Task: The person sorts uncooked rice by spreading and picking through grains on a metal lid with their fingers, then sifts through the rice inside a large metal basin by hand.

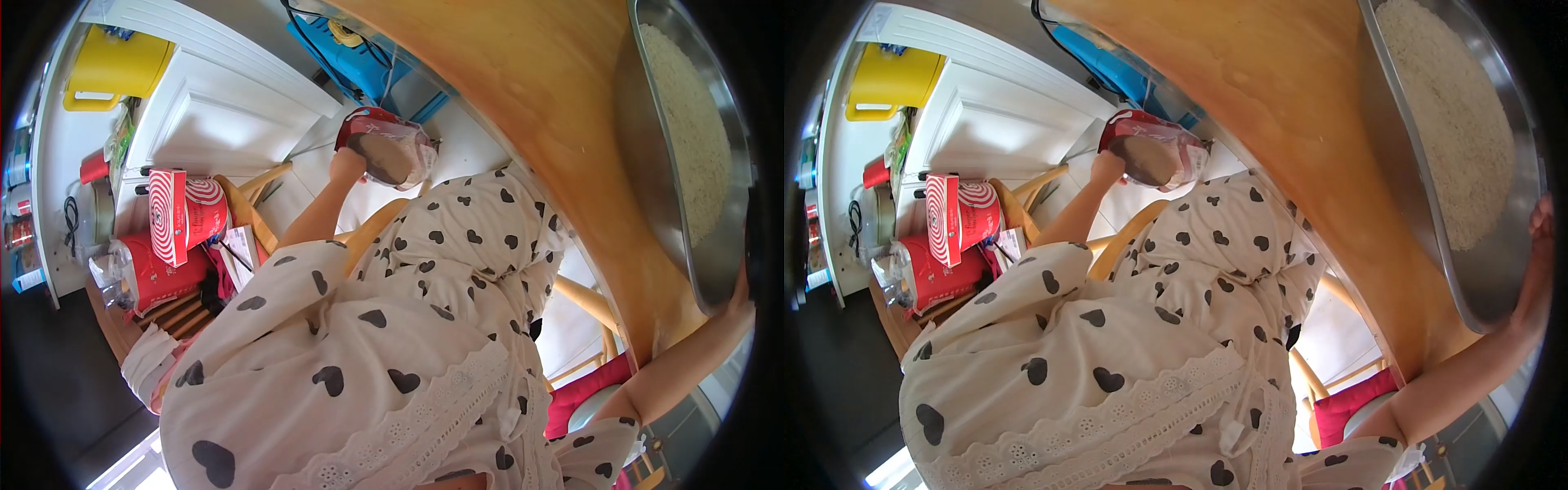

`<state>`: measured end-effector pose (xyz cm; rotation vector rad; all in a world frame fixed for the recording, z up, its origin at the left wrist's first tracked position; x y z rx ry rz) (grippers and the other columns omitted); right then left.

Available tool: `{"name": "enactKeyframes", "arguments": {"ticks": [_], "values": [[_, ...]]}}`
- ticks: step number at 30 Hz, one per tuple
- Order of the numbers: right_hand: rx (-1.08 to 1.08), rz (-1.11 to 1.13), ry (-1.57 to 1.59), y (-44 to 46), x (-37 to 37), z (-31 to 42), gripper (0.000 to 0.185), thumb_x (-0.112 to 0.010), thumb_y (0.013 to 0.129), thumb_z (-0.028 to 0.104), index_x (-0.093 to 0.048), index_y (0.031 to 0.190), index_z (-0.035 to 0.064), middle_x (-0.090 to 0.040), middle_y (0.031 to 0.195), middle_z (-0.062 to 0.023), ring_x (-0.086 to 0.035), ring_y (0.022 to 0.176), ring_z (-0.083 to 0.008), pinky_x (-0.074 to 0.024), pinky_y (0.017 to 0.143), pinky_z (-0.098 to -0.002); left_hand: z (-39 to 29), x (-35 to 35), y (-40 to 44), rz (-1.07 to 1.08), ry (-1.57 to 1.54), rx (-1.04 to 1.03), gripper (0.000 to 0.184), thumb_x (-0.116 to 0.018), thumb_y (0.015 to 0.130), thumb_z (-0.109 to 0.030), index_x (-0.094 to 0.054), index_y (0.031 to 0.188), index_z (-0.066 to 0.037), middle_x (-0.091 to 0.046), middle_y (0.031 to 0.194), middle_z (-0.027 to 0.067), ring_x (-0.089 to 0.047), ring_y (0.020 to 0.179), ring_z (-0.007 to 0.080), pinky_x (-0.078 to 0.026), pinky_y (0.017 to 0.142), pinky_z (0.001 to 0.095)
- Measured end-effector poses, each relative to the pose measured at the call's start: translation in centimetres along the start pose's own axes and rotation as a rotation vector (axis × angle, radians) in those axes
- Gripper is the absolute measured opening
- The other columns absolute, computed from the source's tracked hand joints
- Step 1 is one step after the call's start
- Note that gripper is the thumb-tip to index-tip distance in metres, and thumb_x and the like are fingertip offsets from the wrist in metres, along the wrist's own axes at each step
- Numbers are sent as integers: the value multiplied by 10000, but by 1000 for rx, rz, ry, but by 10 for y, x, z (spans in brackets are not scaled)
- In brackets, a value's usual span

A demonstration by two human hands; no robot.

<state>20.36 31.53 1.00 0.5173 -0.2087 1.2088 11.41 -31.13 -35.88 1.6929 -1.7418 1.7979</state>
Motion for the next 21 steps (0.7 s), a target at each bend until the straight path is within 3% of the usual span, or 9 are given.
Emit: {"name": "enactKeyframes", "arguments": {"ticks": [1, 4, 10, 21], "values": [[2, 0, 0, -1, 0, 1, 553, -380, 962, 399, -462, 1286, -42, -511, 848, 5, -430, 792, -97, -341, 751, -243, -9, 1, 4, 8, 80, 6, 262, -491, 822, -163, -645, 910, 29, -659, 985, 211, -688, 743, 295, -532, 701, 346], [12, -2, -2, -1, 3, 3, 552, -381, 962, 399, -466, 1283, -43, -511, 847, 4, -431, 792, -98, -341, 752, -244, -29, -4, 14, -259, 486, -169, 224, -544, 798, -161, -665, 922, -20, -669, 1003, 156, -678, 847, 288, -528, 747, 355], [14, -5, -1, -2, 4, 4, 550, -382, 962, 399, -473, 1276, -44, -513, 845, 1, -435, 791, -98, -341, 753, -245, -52, 10, -1, -326, 643, -301, 239, -542, 802, -168, -682, 970, -71, -673, 1011, 123, -653, 931, 298, -523, 784, 364], [30, -21, 5, -4, 5, 10, 547, -383, 962, 400, -485, 1264, -45, -516, 841, -4, -441, 791, -100, -343, 756, -246, -41, 16, -1, -320, 592, -269, 258, -522, 794, -169, -665, 964, -39, -675, 952, 156, -645, 949, 298, -512, 801, 386]]}}
Point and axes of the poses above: each hand's wrist, its own y-axis towards the middle knuckle, its own x-axis out of the back of the hand, z = x × y, the point moved 2 cm from there along y, towards the middle knuckle
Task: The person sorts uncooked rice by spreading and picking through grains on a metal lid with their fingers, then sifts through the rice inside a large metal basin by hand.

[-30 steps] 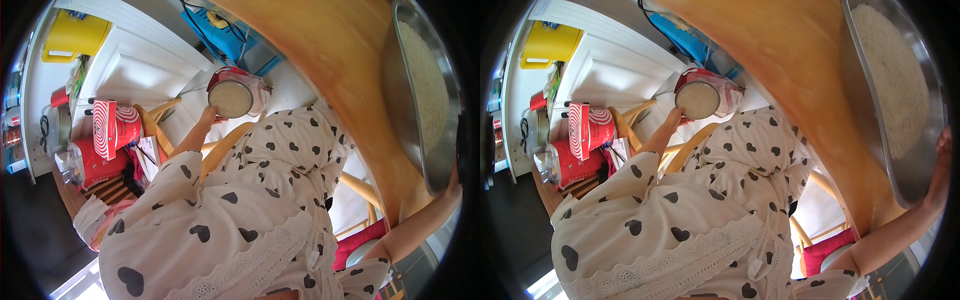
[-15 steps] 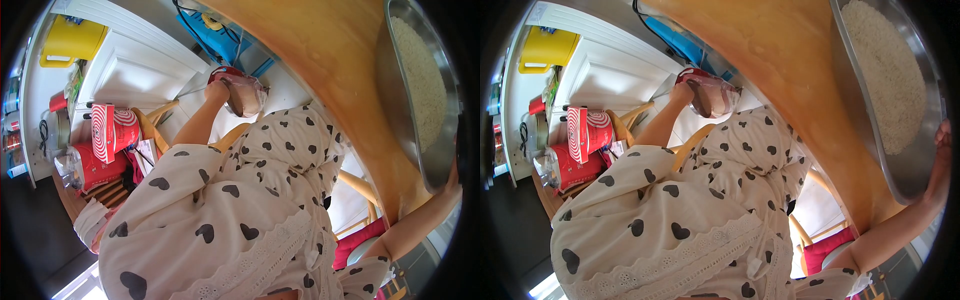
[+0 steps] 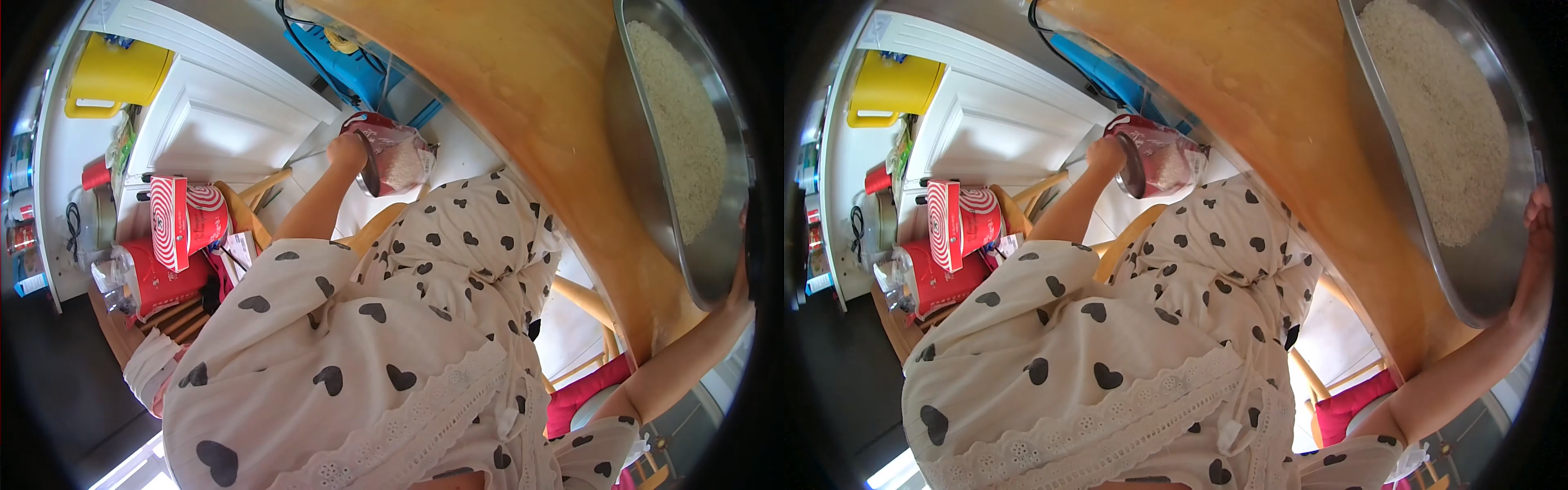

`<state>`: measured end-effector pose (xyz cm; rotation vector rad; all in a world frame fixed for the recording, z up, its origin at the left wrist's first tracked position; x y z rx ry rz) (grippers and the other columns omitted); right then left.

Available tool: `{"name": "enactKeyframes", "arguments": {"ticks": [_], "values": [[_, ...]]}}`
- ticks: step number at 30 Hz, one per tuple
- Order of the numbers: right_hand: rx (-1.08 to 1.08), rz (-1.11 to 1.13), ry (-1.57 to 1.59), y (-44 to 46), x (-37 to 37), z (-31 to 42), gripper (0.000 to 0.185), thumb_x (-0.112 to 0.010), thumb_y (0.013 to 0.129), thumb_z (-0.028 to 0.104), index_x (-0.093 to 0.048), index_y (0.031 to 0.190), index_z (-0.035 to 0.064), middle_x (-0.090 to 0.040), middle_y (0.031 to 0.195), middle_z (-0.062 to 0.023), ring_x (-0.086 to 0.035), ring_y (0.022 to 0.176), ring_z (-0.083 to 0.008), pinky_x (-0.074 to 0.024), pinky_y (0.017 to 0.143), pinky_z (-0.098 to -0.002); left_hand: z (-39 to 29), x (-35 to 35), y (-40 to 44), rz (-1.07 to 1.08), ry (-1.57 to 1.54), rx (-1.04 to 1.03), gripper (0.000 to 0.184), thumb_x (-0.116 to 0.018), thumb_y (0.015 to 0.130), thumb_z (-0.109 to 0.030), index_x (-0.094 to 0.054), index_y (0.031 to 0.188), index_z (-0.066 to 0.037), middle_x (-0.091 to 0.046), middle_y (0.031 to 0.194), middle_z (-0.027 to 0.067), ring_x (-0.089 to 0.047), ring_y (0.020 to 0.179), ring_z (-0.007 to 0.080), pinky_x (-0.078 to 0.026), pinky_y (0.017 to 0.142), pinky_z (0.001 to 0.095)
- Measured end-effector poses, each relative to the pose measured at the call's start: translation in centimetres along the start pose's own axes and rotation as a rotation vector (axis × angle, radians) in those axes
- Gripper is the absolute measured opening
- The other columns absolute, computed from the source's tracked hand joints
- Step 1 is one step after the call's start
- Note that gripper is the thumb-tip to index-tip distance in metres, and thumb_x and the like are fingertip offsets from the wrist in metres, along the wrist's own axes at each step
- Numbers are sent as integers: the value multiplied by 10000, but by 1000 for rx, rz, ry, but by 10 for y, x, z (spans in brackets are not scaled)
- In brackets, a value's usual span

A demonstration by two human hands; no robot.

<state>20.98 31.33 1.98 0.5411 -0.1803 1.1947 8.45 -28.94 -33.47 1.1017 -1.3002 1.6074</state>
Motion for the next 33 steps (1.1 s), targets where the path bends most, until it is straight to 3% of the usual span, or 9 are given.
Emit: {"name": "enactKeyframes", "arguments": {"ticks": [4, 7, 8, 10, 17, 21, 24, 27, 33], "values": [[7, -7, 3, 2, -1, 2, 546, -384, 962, 400, -490, 1259, -46, -517, 839, -5, -443, 791, -100, -343, 757, -247, 18, -1, -5, 50, -183, 63, 288, -479, 784, -159, -645, 940, 17, -679, 783, 179, -678, 799, 296, -522, 757, 397], [10, -13, 4, 5, -3, 6, 545, -384, 962, 400, -493, 1256, -46, -518, 838, -7, -445, 791, -101, -343, 757, -248, 47, -6, 0, 385, -488, 54, 287, -474, 760, -137, -620, 922, 51, -662, 658, 157, -674, 599, 259, -528, 578, 367], [5, -16, 6, 6, -5, 6, 545, -385, 962, 401, -495, 1255, -46, -518, 838, -7, -445, 791, -101, -343, 758, -248, 56, -5, -4, 477, -677, 142, 247, -486, 761, -120, -611, 900, 42, -648, 623, 139, -620, 464, 199, -445, 403, 306], [11, -32, 12, 8, -9, 9, 544, -385, 962, 401, -497, 1252, -46, -519, 837, -8, -446, 791, -101, -343, 758, -248, 92, -33, 7, 623, -898, 41, 178, -505, 775, -106, -606, 854, 17, -629, 591, 120, -569, 429, 141, -361, 346, 252], [43, -181, 10, 0, -24, 21, 519, -395, 968, 387, -534, 1210, -50, -542, 861, -20, -468, 788, -112, -361, 719, -246, 102, 39, -46, 713, -1393, 37, 177, -530, 816, -125, -525, 957, -17, -618, 709, 77, -627, 550, 157, -448, 460, 234], [258, -539, -458, -56, -78, 89, 470, -431, 953, 338, -545, 1188, -53, -560, 895, -51, -489, 782, -130, -388, 756, -263, 70, 86, -69, 760, -1442, -142, 225, -532, 796, -101, -529, 994, 6, -619, 688, 78, -638, 566, 171, -482, 497, 240], [567, -134, -310, -115, -101, 97, 396, -452, 927, 275, -590, 1123, -40, -597, 969, -107, -527, 888, -221, -397, 844, -330, 41, 103, -86, 764, -1470, -219, 251, -540, 790, -103, -534, 1017, 5, -620, 702, 78, -628, 565, 169, -488, 507, 244], [282, 347, -580, -137, -208, 125, 329, -512, 877, 163, -579, 1123, -44, -587, 1075, -165, -519, 980, -333, -375, 893, -407, 10, 112, -103, 731, -1473, -246, 287, -543, 789, -106, -534, 1052, 9, -623, 778, 91, -624, 620, 166, -496, 528, 256], [243, 178, -536, -123, -249, 79, 452, -470, 854, 70, -411, 1287, -47, -471, 1261, -210, -429, 1159, -374, -327, 988, -456, -37, 140, -135, 638, -1516, -246, 348, -547, 767, -89, -523, 1103, -2, -614, 834, 71, -594, 687, 160, -486, 574, 285]]}}
Point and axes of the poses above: each hand's wrist, its own y-axis towards the middle knuckle, its own x-axis out of the back of the hand, z = x × y, the point moved 2 cm from there along y, towards the middle knuckle
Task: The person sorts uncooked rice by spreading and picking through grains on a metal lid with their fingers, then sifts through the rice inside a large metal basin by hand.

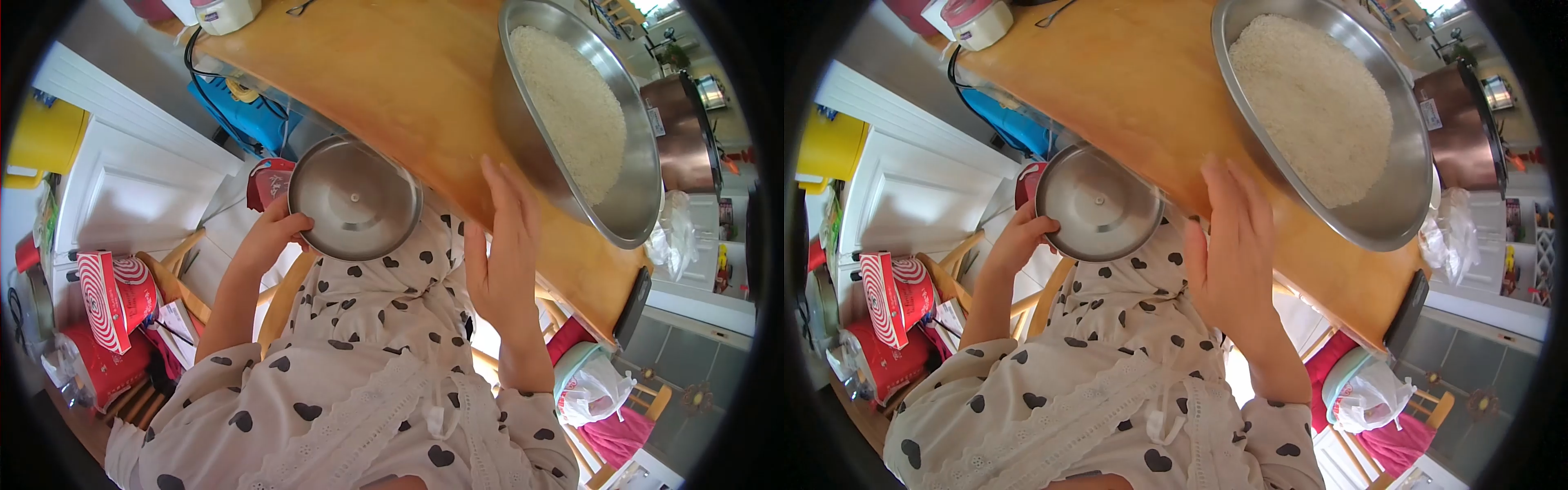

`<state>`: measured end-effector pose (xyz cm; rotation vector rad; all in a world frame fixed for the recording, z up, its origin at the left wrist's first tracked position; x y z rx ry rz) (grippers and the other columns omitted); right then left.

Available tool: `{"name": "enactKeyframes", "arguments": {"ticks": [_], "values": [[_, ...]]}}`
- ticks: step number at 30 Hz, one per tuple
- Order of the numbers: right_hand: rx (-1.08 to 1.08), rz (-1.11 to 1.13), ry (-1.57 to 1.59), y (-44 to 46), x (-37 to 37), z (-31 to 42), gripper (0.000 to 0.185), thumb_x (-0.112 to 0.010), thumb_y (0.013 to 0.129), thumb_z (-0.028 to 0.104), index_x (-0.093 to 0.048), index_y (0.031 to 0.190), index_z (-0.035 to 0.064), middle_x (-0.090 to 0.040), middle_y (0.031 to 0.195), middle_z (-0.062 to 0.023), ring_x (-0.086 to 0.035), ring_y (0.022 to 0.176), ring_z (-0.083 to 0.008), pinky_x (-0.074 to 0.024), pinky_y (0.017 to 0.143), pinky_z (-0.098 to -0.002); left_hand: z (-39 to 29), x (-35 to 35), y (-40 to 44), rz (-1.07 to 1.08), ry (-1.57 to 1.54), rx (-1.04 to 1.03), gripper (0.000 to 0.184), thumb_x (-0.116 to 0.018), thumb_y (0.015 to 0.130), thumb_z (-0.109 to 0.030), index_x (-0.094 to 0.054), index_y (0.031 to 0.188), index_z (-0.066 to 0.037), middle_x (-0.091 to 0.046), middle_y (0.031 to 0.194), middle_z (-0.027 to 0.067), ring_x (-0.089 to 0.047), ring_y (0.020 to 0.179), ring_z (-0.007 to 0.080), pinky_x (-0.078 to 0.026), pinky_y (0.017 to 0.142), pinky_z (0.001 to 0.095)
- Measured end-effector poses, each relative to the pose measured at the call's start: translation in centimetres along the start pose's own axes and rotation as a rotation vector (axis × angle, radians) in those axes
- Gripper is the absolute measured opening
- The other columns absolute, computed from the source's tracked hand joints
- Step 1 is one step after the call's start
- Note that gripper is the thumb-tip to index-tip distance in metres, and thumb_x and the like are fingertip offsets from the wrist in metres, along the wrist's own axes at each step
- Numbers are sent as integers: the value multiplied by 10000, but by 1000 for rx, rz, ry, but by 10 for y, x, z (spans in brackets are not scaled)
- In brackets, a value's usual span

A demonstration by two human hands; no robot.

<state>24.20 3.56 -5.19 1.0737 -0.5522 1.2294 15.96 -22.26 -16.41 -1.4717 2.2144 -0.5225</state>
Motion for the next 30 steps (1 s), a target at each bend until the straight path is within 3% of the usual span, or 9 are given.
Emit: {"name": "enactKeyframes", "arguments": {"ticks": [6, 8, 11, 14, 17, 24, 26, 30], "values": [[-23, -18, 85, 9, -10, -13, 465, -433, 817, 3, -380, 1275, -62, -443, 1274, -223, -406, 1170, -378, -317, 988, -463, -3, -14, 2, 73, -14, -23, 384, -545, 765, -84, -516, 1141, -9, -606, 880, 64, -587, 750, 160, -479, 641, 289], [-14, 7, 64, 9, -12, -15, 466, -427, 811, -12, -381, 1272, -63, -444, 1271, -211, -417, 1153, -366, -321, 980, -454, -6, -20, 1, 63, -22, -43, 344, -535, 783, -97, -527, 1115, -4, -612, 877, 70, -600, 731, 159, -488, 610, 285], [-45, 116, 395, -1, -8, -8, 453, -410, 805, -38, -394, 1257, -47, -513, 1217, -173, -434, 1125, -337, -323, 971, -420, -7, -22, 1, 78, -1, -53, 320, -530, 791, -104, -533, 1094, -3, -614, 868, 72, -604, 720, 157, -491, 595, 281], [38, 23, 393, -4, -6, -4, 377, -407, 824, -42, -452, 1199, -27, -584, 1162, -126, -445, 1104, -295, -324, 956, -387, -8, -22, 0, 74, 3, -25, 305, -530, 786, -102, -537, 1076, -7, -611, 859, 74, -603, 711, 161, -489, 594, 282], [-135, -122, 608, -10, -11, -8, 320, -430, 828, -35, -513, 1136, -12, -633, 1048, -109, -468, 1063, -280, -328, 943, -374, -7, -17, -1, 106, 5, 15, 301, -532, 781, -98, -545, 1065, 2, -609, 866, 70, -600, 745, 152, -487, 629, 282], [-39, -159, 532, -16, 8, -8, 249, -486, 774, -44, -625, 975, 8, -632, 986, -99, -526, 934, -260, -420, 808, -355, -20, 32, -22, 97, 115, -27, 422, -559, 740, -73, -550, 1146, 40, -621, 959, 64, -568, 930, 140, -459, 809, 273], [8, -141, 505, -20, 16, -9, 255, -503, 738, -61, -639, 941, 13, -639, 949, -100, -545, 903, -262, -441, 759, -349, -21, 57, -32, 23, 52, 72, 464, -552, 708, -37, -547, 1165, 46, -628, 990, 85, -580, 930, 167, -456, 832, 268], [98, -131, 490, -32, 39, -10, 305, -512, 669, -98, -648, 919, 11, -639, 832, -108, -566, 823, -269, -460, 698, -341, -68, 57, -63, -17, -84, 46, 531, -593, 638, -84, -543, 1137, 89, -634, 979, 162, -622, 889, 217, -506, 808, 325]]}}
Point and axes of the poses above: each hand's wrist, its own y-axis towards the middle knuckle, its own x-axis out of the back of the hand, z = x × y, the point moved 2 cm from there along y, towards the middle knuckle
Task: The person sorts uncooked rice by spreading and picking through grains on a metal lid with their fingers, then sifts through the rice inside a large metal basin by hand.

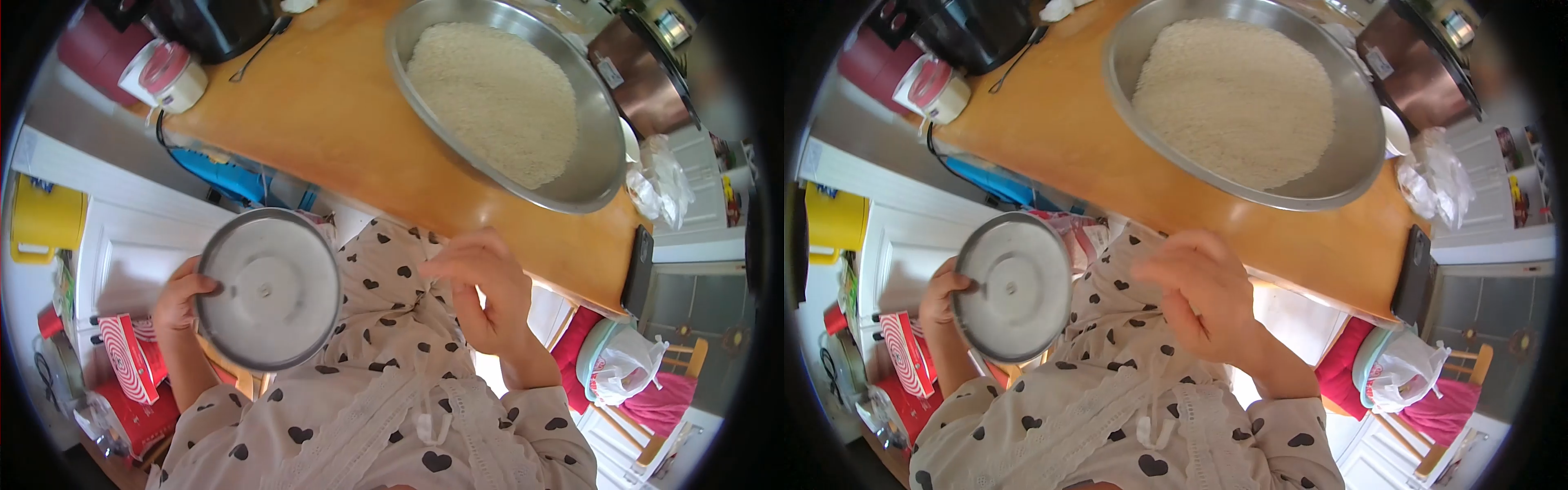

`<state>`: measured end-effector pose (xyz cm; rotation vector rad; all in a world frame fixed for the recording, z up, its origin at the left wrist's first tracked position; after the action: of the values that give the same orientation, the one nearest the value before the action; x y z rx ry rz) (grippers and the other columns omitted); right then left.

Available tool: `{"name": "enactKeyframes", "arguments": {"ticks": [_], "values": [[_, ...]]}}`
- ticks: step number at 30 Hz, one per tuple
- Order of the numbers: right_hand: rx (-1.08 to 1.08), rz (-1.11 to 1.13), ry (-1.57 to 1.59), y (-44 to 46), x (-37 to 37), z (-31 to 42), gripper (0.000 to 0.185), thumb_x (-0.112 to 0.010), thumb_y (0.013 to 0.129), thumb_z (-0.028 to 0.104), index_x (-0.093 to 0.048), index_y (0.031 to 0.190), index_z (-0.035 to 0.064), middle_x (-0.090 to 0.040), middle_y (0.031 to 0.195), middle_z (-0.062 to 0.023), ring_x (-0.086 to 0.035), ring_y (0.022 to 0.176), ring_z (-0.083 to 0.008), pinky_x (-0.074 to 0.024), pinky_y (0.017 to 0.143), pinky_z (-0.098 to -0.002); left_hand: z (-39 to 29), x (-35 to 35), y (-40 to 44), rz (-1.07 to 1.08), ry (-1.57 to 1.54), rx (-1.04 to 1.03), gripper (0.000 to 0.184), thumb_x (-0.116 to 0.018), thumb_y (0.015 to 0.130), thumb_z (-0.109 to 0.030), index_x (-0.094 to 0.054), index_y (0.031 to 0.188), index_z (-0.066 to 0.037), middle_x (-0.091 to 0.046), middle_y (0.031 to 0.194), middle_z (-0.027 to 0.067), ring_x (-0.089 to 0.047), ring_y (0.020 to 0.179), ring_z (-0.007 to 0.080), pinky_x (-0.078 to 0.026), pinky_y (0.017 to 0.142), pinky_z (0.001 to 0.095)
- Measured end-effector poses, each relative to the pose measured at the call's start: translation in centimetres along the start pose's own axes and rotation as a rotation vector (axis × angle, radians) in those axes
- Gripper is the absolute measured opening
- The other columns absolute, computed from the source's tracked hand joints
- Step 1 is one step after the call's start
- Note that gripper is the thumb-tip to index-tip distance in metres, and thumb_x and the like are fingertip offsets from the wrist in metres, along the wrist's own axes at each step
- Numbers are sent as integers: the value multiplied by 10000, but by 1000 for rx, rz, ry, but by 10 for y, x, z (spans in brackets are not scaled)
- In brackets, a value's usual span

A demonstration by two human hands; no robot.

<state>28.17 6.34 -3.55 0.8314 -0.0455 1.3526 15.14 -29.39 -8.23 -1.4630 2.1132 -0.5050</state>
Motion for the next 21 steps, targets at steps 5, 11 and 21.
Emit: {"name": "enactKeyframes", "arguments": {"ticks": [5, 11, 21], "values": [[121, -92, -110, -5, 32, 12, 284, -503, 664, -117, -649, 874, 5, -654, 798, -114, -573, 750, -263, -471, 638, -329, -72, -45, -16, 40, -214, -267, 562, -587, 653, -176, -513, 1145, 85, -612, 1026, 215, -635, 878, 293, -535, 796, 389], [259, -285, -298, -1, 74, 16, 211, -509, 712, -99, -643, 841, 1, -663, 782, -98, -575, 673, -244, -465, 615, -315, -172, -102, 13, 2, 248, -898, 342, -643, 779, -254, -580, 993, 5, -619, 896, 99, -611, 814, 166, -502, 749, 287], [264, -352, -478, 34, 138, 7, 127, -513, 846, 23, -631, 846, -25, -591, 701, -82, -519, 655, -189, -424, 596, -290, -199, -283, 83, 37, 1005, -1500, 374, -516, 879, -166, -506, 1198, 29, -615, 804, 123, -556, 666, 149, -442, 637, 282]]}}
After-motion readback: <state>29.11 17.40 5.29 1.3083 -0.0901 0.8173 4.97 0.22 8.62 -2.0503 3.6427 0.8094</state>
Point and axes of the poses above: each hand's wrist, its own y-axis towards the middle knuckle, its own x-axis out of the back of the hand, z = x × y, the point moved 2 cm from there along y, towards the middle knuckle
